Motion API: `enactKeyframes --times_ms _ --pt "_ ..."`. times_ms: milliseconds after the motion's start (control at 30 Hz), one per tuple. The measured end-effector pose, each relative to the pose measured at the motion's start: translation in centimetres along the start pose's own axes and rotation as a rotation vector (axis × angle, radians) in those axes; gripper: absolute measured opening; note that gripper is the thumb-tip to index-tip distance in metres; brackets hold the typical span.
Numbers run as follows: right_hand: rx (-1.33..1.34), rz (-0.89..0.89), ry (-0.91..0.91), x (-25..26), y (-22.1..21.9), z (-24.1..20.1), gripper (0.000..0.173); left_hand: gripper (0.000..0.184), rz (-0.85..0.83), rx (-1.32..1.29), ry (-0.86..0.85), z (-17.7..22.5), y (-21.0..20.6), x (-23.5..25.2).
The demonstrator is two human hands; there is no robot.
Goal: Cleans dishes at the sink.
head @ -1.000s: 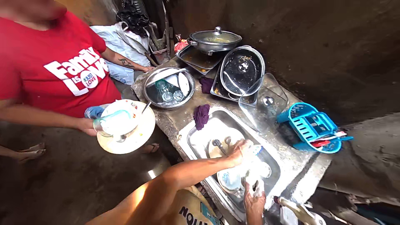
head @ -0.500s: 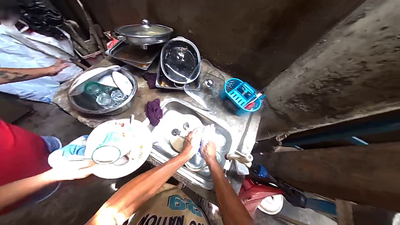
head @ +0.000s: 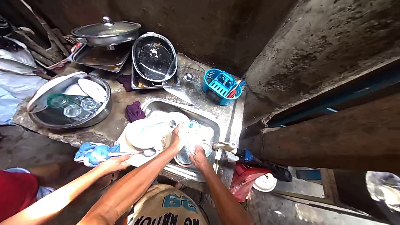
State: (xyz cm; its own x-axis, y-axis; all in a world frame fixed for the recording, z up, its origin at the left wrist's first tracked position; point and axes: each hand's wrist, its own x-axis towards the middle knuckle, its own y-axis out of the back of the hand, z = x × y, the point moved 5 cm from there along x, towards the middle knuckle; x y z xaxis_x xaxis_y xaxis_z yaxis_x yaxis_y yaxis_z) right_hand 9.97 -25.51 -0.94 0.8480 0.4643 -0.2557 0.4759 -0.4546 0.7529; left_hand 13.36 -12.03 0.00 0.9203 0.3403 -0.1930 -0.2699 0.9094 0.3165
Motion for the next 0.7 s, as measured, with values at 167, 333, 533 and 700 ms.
enactKeyframes --times_ms 167,333,533,700 --pt "-0.207 -0.156 -0.356 2.8 2.3 1.3 0.047 0.043 -0.062 -0.060 0.008 -1.1 -1.3 -1.7" --pt "-0.005 0.095 0.023 0.4 -0.7 -0.5 0.041 0.039 -0.056 -0.017 -0.015 -0.5 -1.3 -0.7" --pt "-0.018 0.213 -0.472 2.4 2.2 4.9 0.043 0.042 -0.102 -0.062 -0.005 -2.0 -2.0 -2.0" --pt "0.986 0.588 -0.581 -1.1 3.4 6.7 0.035 0.039 -0.110 -0.379 0.322 -4.4 -3.4 -1.5"
